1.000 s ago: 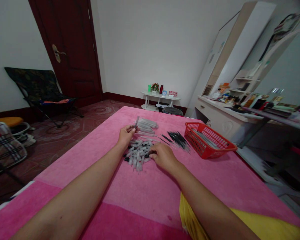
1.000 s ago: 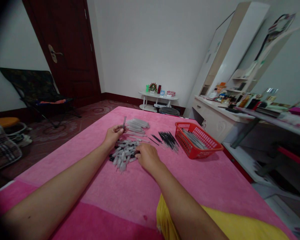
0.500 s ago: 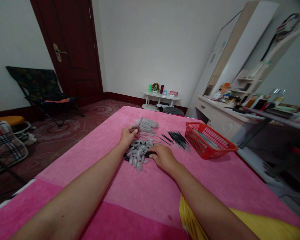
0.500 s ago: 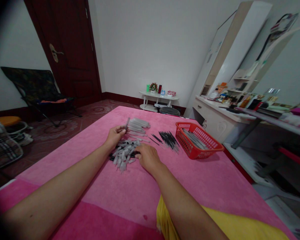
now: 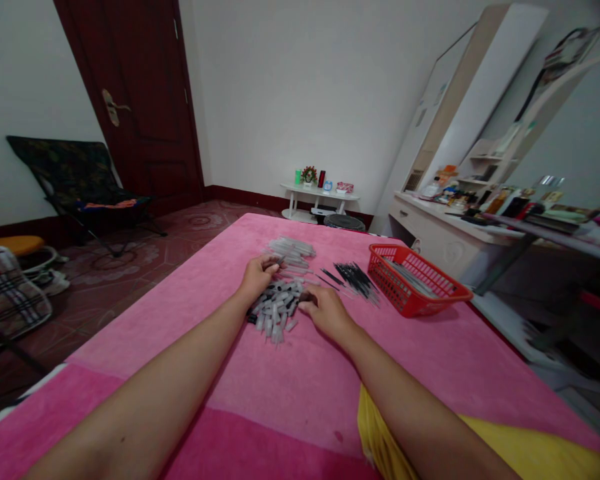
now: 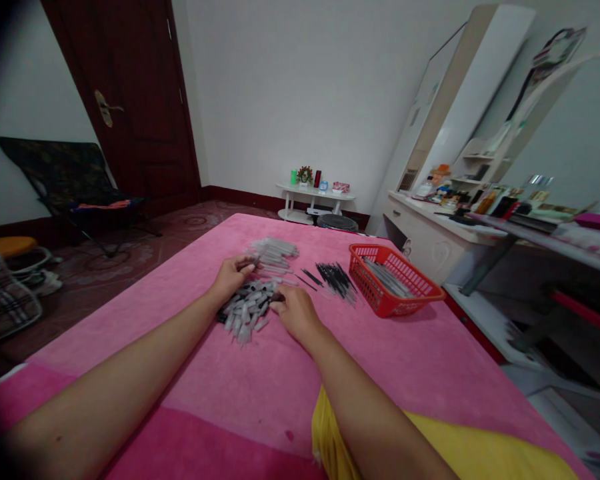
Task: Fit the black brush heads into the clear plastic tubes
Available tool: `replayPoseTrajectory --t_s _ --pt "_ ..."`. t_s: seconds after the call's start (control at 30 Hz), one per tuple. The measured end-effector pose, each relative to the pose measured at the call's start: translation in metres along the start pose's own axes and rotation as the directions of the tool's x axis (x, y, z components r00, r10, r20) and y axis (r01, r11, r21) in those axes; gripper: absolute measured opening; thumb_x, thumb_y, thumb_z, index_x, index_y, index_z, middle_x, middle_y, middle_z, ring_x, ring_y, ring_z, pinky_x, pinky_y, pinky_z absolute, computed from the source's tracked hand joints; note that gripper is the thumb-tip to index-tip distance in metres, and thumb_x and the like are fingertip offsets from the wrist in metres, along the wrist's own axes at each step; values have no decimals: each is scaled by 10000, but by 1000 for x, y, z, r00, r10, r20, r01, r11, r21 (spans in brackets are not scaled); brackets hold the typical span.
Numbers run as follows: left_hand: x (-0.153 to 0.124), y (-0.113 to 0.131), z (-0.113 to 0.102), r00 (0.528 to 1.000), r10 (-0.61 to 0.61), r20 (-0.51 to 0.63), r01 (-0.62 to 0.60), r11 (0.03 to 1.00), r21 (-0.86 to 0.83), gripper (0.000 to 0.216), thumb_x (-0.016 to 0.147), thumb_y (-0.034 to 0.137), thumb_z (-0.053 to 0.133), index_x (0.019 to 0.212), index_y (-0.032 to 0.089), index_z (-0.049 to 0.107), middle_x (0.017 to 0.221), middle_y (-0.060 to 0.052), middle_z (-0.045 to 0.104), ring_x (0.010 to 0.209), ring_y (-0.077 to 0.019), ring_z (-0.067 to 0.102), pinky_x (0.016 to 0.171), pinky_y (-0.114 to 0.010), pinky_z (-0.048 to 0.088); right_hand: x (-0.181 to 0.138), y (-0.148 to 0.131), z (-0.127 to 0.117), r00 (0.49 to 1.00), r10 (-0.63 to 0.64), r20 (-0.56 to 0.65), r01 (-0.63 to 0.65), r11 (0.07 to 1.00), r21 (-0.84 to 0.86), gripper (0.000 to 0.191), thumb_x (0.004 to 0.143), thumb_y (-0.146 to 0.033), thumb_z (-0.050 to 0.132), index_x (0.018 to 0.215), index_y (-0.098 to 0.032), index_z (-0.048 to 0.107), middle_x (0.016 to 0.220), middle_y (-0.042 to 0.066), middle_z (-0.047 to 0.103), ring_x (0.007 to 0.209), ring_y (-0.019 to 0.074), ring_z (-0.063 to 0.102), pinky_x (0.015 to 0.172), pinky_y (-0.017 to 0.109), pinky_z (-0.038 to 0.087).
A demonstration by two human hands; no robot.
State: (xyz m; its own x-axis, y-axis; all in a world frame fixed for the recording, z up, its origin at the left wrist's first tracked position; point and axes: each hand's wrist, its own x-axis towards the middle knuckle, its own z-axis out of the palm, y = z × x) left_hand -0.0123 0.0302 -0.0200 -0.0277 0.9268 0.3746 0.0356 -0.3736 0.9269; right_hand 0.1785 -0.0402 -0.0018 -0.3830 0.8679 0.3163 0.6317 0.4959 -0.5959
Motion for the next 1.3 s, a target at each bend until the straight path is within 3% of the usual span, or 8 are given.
replayPoseTrajectory --t_s 0.1,0.2,0.4,0.6,1.3 --pt "0 -2 4 998 18 66 -19 1000 20 192 680 193 585 846 121 650 815 -71 708 747 -184 657 675 -287 518 6 8 0 984 145 -100 -109 949 297 97 691 -159 573 784 -153 601 707 6 633 632 138 588 615 248 452" --pt "-1 -3 7 991 35 127 -43 997 59 179 687 159 570 841 131 657 794 -55 708 756 -185 662 719 -300 520 9 12 -5 962 203 -182 -109 899 425 161 655 -180 584 809 -139 611 744 29 649 671 152 603 640 263 468" --pt "-4 -6 6 954 120 275 -181 960 212 234 744 141 529 925 147 677 872 -56 711 824 -187 656 773 -290 503 11 18 -19 914 175 -366 -26 926 378 161 662 -217 581 787 -139 645 789 63 676 741 177 615 710 291 470" --pt "-4 -5 3 911 199 360 -357 817 453 280 746 94 523 951 169 698 921 -47 711 869 -182 635 795 -266 474 12 22 -23 876 180 -447 -23 942 334 168 626 -220 607 775 -148 639 772 60 675 708 186 609 687 306 471" --pt "-5 -2 4 894 226 388 -425 705 568 277 763 116 548 981 193 701 967 -57 713 907 -185 639 800 -258 474 9 20 -22 888 53 -457 25 986 163 89 665 -198 588 733 -168 638 729 28 647 665 159 565 641 271 438"
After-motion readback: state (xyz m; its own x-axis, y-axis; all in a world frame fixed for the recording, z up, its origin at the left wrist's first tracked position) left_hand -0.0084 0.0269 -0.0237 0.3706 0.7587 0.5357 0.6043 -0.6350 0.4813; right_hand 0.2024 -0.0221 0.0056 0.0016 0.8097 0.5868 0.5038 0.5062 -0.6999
